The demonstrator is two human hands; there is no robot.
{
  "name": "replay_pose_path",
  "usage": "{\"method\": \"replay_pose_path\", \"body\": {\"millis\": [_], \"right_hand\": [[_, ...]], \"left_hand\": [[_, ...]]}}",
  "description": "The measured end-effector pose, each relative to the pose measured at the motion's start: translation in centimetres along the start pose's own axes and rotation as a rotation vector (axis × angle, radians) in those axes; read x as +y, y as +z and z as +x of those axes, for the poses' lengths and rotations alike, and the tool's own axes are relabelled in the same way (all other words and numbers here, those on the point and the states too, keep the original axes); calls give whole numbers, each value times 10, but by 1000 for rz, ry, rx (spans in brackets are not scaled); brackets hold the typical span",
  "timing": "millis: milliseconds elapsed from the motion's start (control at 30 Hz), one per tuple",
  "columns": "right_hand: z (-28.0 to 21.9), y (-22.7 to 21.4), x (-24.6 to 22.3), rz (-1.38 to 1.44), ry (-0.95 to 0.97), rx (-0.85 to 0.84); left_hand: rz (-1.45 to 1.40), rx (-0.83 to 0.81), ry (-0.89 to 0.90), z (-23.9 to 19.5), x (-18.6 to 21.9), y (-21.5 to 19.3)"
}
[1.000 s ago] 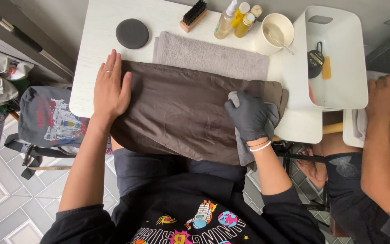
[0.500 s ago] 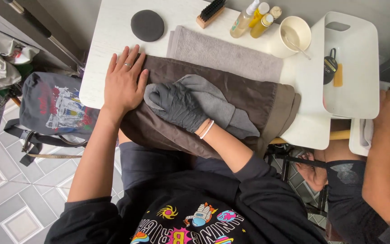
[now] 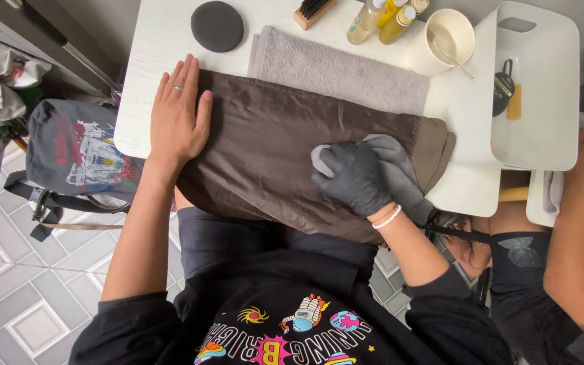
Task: The person cleans a brown garment laid on their lap using a gray cloth and a spray bottle. They wipe the fabric, fold it, and apply liquid from the spray bottle to continue cleaning the surface.
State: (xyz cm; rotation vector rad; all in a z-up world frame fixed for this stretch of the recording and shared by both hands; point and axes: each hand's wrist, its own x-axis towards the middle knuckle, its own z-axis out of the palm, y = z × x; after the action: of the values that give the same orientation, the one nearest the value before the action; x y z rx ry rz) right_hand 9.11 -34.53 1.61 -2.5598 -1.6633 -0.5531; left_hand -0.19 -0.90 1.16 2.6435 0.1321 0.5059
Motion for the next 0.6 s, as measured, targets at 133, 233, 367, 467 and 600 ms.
{"method": "replay_pose_path", "body": {"millis": [133,233,367,467,600], "right_hand": [[6,-18,9,222,239,-31],[24,-20,10,257,301,39],[83,-14,-21,345,71,187],[136,-4,-70,425,-169,178],[180,76,-103,623,-352,72]], "left_hand": [[-212,338,-163,-18,-11,5],[-128,503,-239,-46,-5,8],[21,454,-351,-81,12,15],[180,310,-334,-92,8,25],[262,205,-345,-92,19,14]]}}
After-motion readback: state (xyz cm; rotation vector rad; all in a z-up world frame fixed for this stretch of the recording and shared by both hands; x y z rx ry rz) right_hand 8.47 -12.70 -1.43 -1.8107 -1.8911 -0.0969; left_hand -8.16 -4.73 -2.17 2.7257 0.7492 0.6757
